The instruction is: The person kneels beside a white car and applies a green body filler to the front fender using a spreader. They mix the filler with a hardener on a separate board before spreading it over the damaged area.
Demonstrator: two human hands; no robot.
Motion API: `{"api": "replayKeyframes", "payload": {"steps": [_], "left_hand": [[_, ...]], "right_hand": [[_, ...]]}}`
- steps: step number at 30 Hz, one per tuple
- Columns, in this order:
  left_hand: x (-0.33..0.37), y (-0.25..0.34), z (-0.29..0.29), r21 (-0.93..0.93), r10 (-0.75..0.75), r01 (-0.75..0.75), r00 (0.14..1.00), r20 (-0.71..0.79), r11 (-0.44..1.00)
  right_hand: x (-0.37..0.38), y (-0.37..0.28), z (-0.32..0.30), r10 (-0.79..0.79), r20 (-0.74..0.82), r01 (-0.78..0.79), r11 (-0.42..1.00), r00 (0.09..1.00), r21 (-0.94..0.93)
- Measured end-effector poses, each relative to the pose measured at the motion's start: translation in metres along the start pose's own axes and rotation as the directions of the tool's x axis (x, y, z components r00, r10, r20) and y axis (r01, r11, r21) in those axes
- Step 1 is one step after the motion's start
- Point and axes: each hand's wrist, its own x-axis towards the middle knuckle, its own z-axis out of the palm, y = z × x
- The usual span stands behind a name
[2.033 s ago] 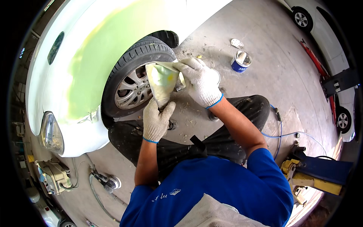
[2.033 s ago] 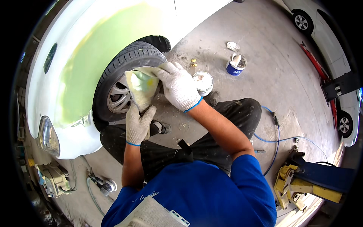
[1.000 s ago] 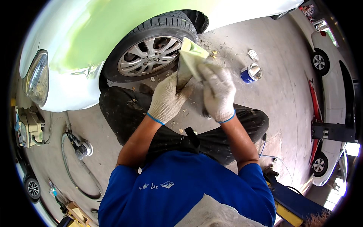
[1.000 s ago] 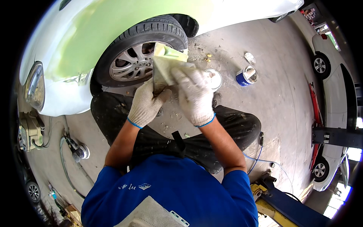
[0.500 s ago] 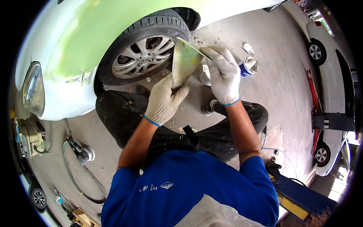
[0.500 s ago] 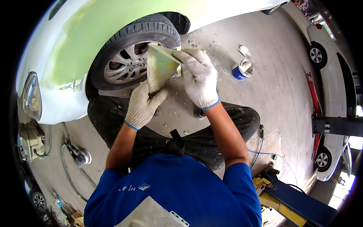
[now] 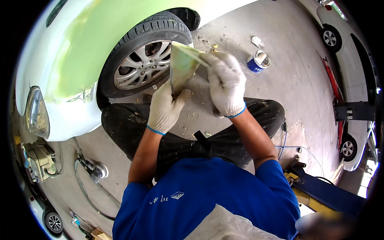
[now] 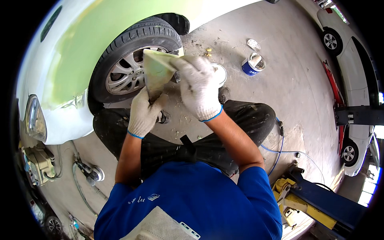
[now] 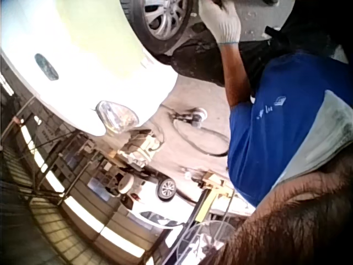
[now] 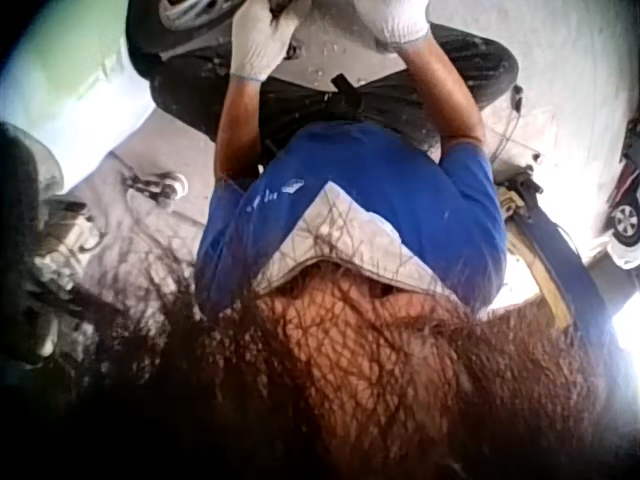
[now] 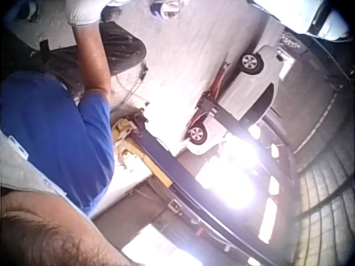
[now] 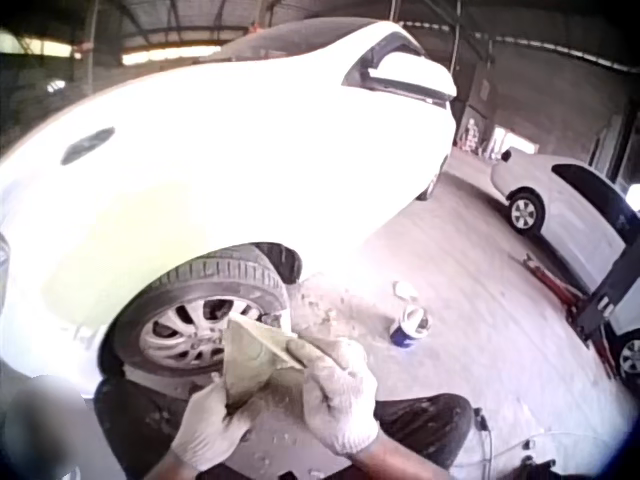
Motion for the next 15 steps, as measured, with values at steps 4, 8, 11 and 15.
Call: {"api": "replayKeyframes", "payload": {"steps": [4, 8, 11, 15], "left_hand": [[-0.002, -0.006, -0.001, 0.016, 0.065, -0.064, 0.997, -0.044, 0.998], [-0.001, 0.006, 0.002, -0.015, 0.045, -0.045, 0.999, -0.017, 0.999], [-0.002, 0.006, 0.002, 0.012, 0.05, -0.049, 0.998, -0.032, 0.999], [0.002, 0.004, 0.0, 0.035, 0.097, -0.095, 0.995, -0.036, 0.995]], "right_hand": [[0.002, -0.007, -0.009, -0.074, 0.17, 0.074, 0.997, 0.983, 0.008], [0.012, 0.003, -0.01, 0.063, 0.066, -0.072, 0.985, 0.996, 0.156], [0.016, 0.025, 0.0, -0.003, 0.14, 0.025, 0.988, 0.99, -0.154], [0.004, 0.011, -0.012, -0.004, -0.002, 0.003, 0.996, 1.0, -0.093]]}}
